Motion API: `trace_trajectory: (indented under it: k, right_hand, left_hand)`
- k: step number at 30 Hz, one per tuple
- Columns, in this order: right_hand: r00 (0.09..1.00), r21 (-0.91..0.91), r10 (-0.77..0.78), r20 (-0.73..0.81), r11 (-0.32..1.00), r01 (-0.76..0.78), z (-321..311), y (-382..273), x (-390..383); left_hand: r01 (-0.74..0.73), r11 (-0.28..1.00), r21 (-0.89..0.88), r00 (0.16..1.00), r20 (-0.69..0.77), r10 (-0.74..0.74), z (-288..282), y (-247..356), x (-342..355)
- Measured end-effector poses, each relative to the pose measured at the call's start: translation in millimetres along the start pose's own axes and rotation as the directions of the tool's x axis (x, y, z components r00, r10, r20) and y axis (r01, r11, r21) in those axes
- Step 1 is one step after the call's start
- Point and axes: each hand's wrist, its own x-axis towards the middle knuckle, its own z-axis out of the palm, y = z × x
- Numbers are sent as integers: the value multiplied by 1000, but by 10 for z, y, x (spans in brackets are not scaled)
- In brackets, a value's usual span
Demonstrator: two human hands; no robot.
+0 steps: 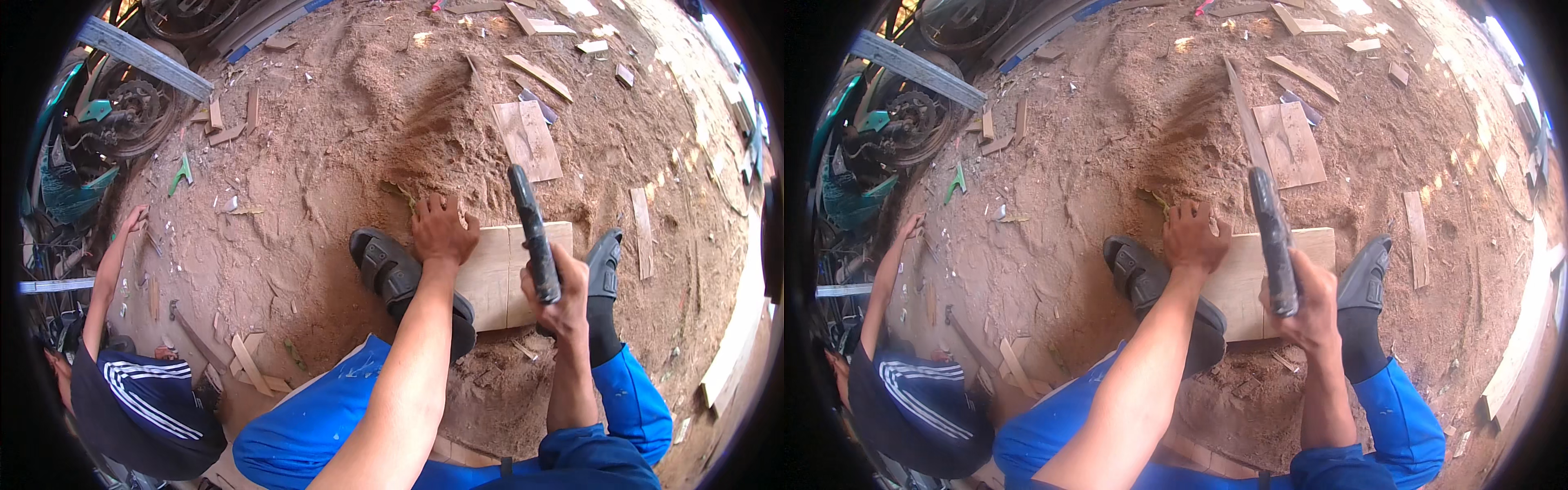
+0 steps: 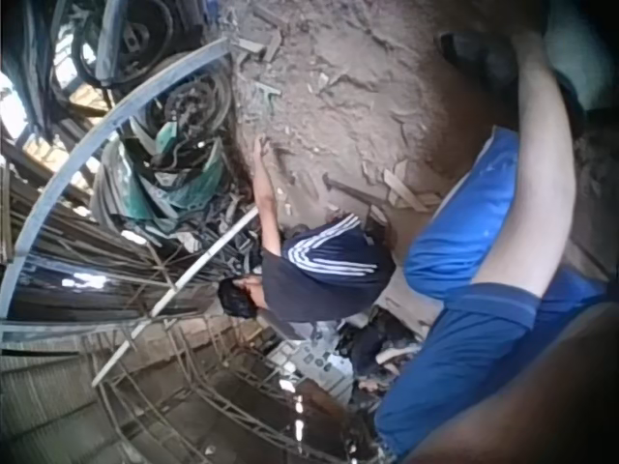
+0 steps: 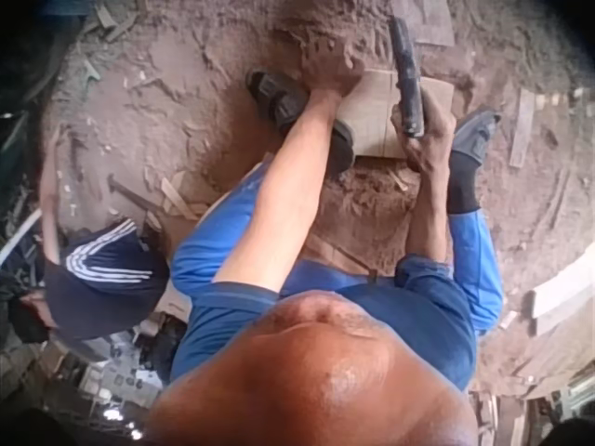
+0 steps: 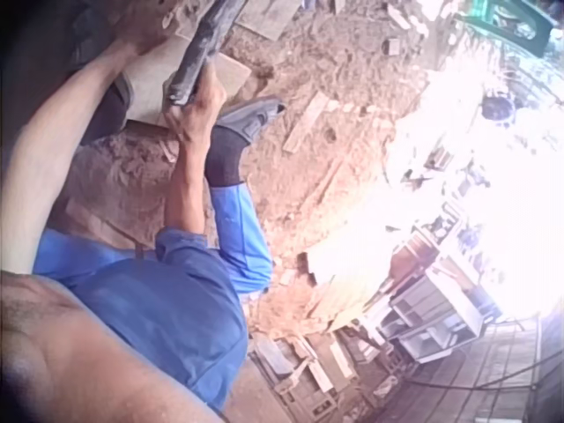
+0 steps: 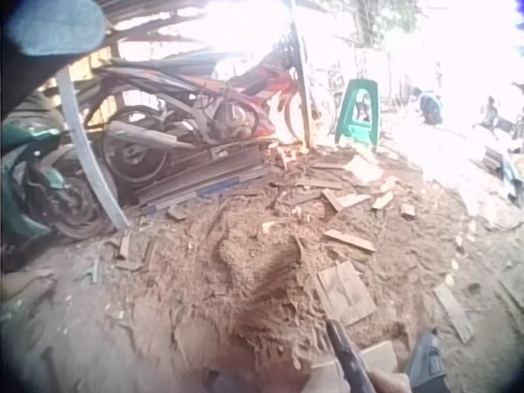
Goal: The person saws a piece of wood using a hand saw while sitting on the ground.
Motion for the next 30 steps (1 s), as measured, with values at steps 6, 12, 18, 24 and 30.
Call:
trace_trajectory:
  k: [6, 12, 18, 24, 30]
  right_hand:
    - [987, 140, -22, 162, 990, -1, 131, -198, -271]
    - [963, 252, -74, 258, 968, 7, 162, -431, -434]
    - [945, 270, -91, 314, 963, 3, 106, -388, -533]
    - [993, 210, 23, 116, 977, -47, -33, -514, -556]
    - [984, 10, 177, 0, 984, -177, -203, -589, -718]
  left_hand:
    - [-41, 997, 67, 999, 7, 41, 106, -21, -2]
    - [27, 985, -171, 997, -65, -38, 593, -434, 17]
    - [-64, 983, -171, 994, -98, 47, 156, 16, -34]
    - [47, 999, 23, 990, 130, -50, 51, -48, 7]
    - [42, 999, 33, 991, 122, -46, -43, 17, 9]
